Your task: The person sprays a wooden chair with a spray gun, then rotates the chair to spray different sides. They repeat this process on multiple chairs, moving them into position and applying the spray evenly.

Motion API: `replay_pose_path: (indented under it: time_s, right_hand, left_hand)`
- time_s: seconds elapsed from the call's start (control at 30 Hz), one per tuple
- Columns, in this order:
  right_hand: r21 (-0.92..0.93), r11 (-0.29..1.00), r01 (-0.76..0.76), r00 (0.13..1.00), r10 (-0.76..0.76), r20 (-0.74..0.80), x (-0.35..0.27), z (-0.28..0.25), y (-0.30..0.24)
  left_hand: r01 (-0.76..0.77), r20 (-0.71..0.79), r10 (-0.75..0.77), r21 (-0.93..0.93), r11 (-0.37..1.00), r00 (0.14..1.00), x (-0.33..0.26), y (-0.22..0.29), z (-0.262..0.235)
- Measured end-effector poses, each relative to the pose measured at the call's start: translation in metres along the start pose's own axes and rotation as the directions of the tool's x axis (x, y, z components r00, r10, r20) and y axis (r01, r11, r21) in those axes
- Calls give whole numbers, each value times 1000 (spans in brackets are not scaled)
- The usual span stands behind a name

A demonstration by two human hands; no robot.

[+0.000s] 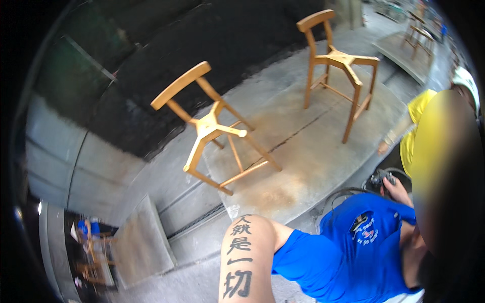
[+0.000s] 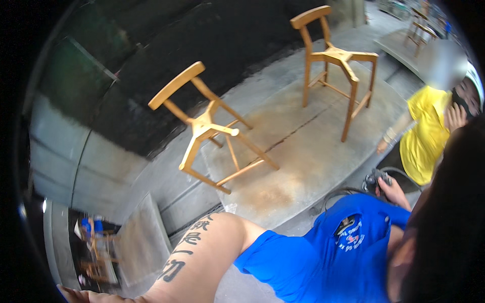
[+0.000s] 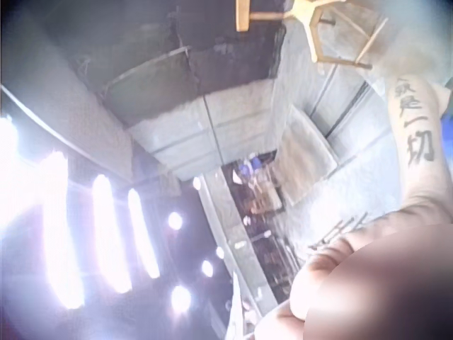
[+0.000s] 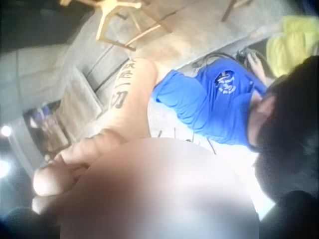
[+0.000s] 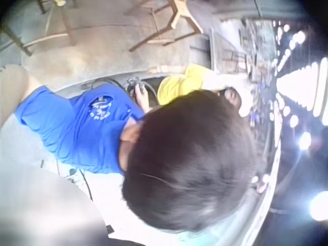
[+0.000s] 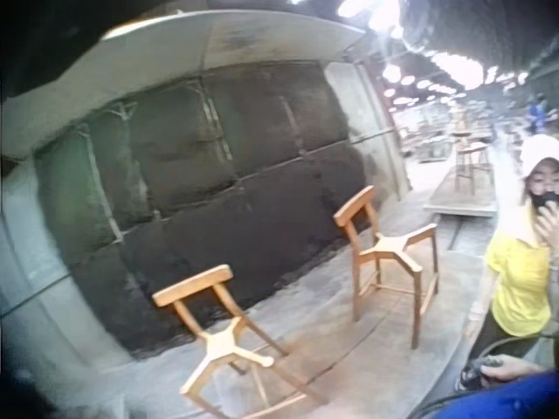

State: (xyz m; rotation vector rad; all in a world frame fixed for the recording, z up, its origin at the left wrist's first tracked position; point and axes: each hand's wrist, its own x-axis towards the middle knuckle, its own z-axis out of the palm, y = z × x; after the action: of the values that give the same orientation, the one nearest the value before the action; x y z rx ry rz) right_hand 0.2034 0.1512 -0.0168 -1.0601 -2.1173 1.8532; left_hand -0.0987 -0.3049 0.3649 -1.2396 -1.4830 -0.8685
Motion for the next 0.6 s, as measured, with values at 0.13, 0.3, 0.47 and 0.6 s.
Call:
replay_pose_path:
  time_s: [0.13,0.3,0.47,0.6]
  right_hand:
    - [155,988,4,991,-24,129,-1,6,-23]
    - [183,983,-6,976,-35,217,-14,36,-53]
    - [186,983,7,975,-48,219,-25,44,-53]
    - [181,983,-9,983,-25,183,-22,49,-42]
  left_hand:
    - [-38,11,37,152,988,999,39,49,-6]
    - [-91,-4,94,220,971,996,62,95,9]
    - [-120,-23,128,219,968,991,60,118,18]
    - [-108,-51,121,205,973,991,46,113,28]
